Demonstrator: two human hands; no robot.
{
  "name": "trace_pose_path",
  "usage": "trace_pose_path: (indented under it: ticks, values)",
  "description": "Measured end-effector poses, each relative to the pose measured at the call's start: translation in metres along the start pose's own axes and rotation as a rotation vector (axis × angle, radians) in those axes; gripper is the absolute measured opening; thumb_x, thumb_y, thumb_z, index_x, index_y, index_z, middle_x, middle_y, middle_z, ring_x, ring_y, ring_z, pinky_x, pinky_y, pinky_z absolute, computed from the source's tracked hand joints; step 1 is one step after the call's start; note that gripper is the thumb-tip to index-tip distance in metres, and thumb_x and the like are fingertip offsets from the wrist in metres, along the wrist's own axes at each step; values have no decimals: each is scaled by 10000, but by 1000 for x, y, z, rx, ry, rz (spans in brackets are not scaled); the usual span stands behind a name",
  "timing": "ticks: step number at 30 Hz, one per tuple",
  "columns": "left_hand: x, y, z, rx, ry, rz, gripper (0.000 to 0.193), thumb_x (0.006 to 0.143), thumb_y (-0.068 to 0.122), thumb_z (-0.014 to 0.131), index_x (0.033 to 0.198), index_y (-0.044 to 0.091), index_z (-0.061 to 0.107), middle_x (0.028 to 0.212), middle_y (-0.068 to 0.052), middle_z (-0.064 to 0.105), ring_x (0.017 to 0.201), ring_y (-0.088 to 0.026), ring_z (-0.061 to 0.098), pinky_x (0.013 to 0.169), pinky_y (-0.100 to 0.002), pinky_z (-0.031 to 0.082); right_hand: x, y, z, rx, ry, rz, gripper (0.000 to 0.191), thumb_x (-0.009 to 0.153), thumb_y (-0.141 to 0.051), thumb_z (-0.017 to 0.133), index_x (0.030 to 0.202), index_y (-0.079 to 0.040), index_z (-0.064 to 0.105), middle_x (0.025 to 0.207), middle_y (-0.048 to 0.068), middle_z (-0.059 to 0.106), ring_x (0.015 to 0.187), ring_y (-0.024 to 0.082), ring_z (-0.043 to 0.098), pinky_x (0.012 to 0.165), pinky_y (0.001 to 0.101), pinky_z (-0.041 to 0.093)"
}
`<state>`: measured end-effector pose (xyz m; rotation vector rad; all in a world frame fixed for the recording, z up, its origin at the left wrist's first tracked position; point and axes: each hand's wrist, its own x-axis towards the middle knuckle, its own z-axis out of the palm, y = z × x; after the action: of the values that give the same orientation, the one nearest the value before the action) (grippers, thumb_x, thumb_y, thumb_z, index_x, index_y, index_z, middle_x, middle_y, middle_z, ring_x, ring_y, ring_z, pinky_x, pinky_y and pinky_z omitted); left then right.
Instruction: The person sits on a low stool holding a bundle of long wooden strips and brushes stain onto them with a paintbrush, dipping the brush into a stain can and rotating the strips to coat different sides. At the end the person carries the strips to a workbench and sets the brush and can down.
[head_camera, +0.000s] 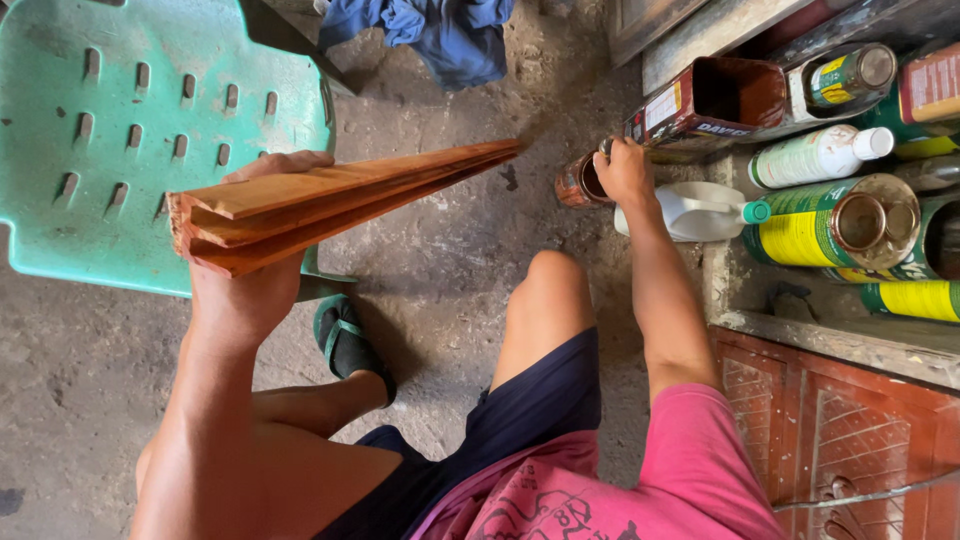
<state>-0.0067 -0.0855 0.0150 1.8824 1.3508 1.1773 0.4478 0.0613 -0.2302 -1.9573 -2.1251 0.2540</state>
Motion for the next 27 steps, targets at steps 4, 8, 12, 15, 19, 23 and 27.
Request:
trace_pose_path:
  ticks: [4, 8, 12, 15, 19, 23, 27]
  values:
    - [4, 1, -1, 6, 12, 22, 161, 1016, -56, 670, 1174, -26, 675, 1121, -124, 725, 1022, -225, 701, 952, -305, 540, -6, 3, -21, 45, 42, 34, 280, 953, -251, 698, 916, 26, 701, 969, 270, 698, 897, 460, 679, 830, 537, 543]
    - [6, -1, -2, 24, 26, 19, 201, 1025, -22, 703, 1226, -16, 688, 1119, -116, 722, 1027, -228, 699, 971, -319, 539, -25, 12, -37, 14, 129, 138, 301, 932, -280, 715, 918, 22, 714, 908, 275, 711, 850, 466, 684, 781, 548, 539]
    - [9, -5, 0, 57, 60, 94, 155, 1041, 13, 750, 1177, -27, 686, 1146, -116, 719, 1057, -246, 697, 960, -316, 532, -45, 27, -43, -45, 135, 157, 316, 931, -293, 734, 900, 21, 719, 860, 273, 712, 835, 470, 685, 788, 542, 545]
    - [13, -9, 1, 66, 114, 131, 183, 1022, 7, 748, 1186, -35, 679, 1189, -139, 713, 1095, -269, 691, 988, -346, 531, -58, 34, -45, 2, 101, 189, 299, 913, -284, 730, 910, 15, 723, 836, 263, 707, 799, 467, 686, 748, 536, 547]
    - [24, -19, 6, -96, 161, 56, 281, 1069, 24, 721, 1313, -21, 589, 1206, -129, 718, 1107, -201, 695, 997, -329, 552, -80, 32, -42, 268, 201, 225, 299, 942, -280, 695, 890, 14, 694, 835, 204, 724, 778, 388, 727, 740, 486, 564]
    - [35, -41, 10, -170, 179, 63, 217, 1169, 3, 696, 1323, -10, 545, 1199, -118, 740, 1091, -135, 699, 979, -282, 571, -95, 22, -43, 94, 109, 77, 251, 938, -232, 758, 873, 9, 732, 823, 219, 720, 782, 387, 703, 726, 467, 550]
    - [39, -58, 11, -223, 211, 87, 268, 1137, -68, 653, 1365, -29, 517, 1226, -122, 718, 1166, -160, 691, 1054, -315, 568, -102, -4, -51, 334, 258, 124, 171, 949, -154, 749, 1024, -1, 748, 860, 148, 750, 749, 253, 689, 674, 366, 543]
